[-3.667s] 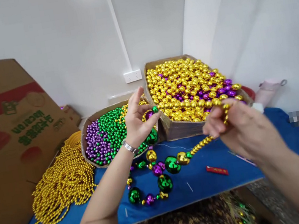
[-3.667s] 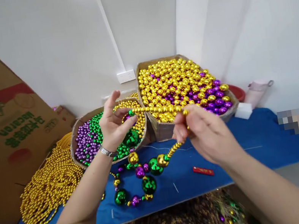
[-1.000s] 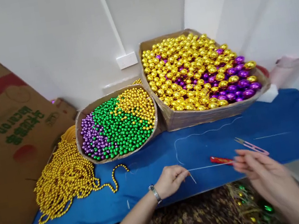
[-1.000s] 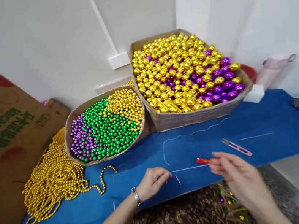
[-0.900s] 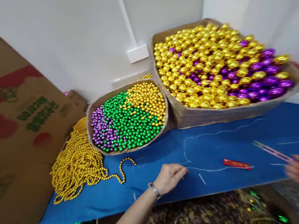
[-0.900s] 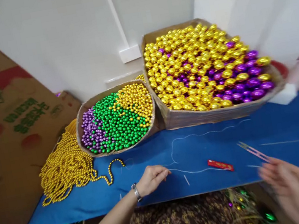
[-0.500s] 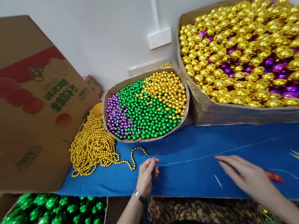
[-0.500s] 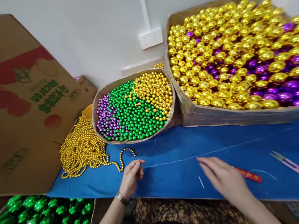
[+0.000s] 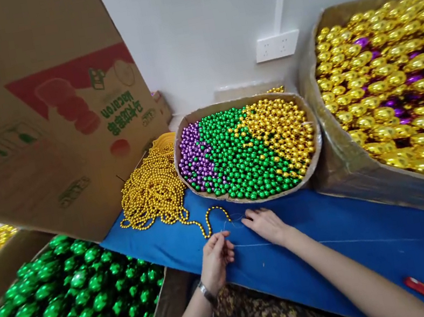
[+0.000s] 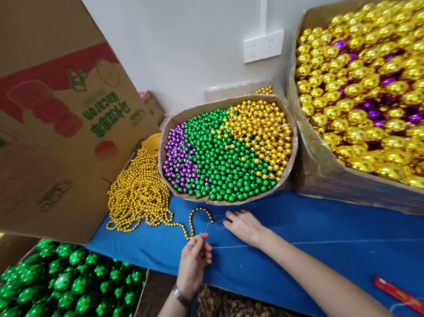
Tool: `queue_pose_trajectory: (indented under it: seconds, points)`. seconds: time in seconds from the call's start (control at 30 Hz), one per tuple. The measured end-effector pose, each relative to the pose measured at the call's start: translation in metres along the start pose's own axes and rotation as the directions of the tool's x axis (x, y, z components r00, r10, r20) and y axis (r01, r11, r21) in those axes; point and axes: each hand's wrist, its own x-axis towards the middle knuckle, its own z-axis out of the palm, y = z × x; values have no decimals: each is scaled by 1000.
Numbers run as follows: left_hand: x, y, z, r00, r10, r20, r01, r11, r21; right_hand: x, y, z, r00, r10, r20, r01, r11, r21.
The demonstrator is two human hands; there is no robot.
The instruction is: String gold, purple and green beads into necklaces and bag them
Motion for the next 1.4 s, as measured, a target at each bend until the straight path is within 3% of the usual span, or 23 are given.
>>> queue_pose_trajectory:
  seconds: [0.17, 0.27, 0.43, 0.53, 0.77, 0.87, 0.93, 1.0, 1.23, 1.4]
  points:
    - [8, -2, -2, 999, -3, 54, -9, 976, 219, -5, -5, 9, 999, -24, -26, 24, 1000, -5]
    - [11, -4, -8, 995, 44, 88, -77, 906, 417, -17, -3, 11, 998, -12, -67, 14, 999, 30]
    - [15, -5, -19, 990, 85, 114, -137, 784, 605, -27, 19, 12, 980, 145, -134, -133, 987, 94]
    - [13, -2, -24, 992, 100, 82, -129, 777, 616, -21, 30, 13, 972, 195, -133, -180, 977, 115]
    - [0, 3, -33, 999, 48, 16, -49, 874, 484, -6, 27, 13, 973, 221, -61, -215, 972, 97]
    - [-3, 8, -30, 979, 201, 33, -179, 770, 612, -1, 23, 12, 974, 223, -32, -219, 972, 88]
    - [-3, 13, -24, 928, 360, 95, -321, 644, 695, 4, 20, 12, 971, 237, -19, -235, 969, 78]
    - [-1, 17, -17, 885, 438, 160, -407, 557, 724, 9, 15, 12, 968, 252, -7, -251, 966, 63]
    - [6, 17, -3, 843, 460, 278, -493, 453, 743, 13, 0, 19, 957, 289, 21, -290, 957, 23]
    - [7, 18, 3, 818, 479, 317, -531, 421, 735, 15, -4, 25, 936, 351, -32, -349, 935, 56]
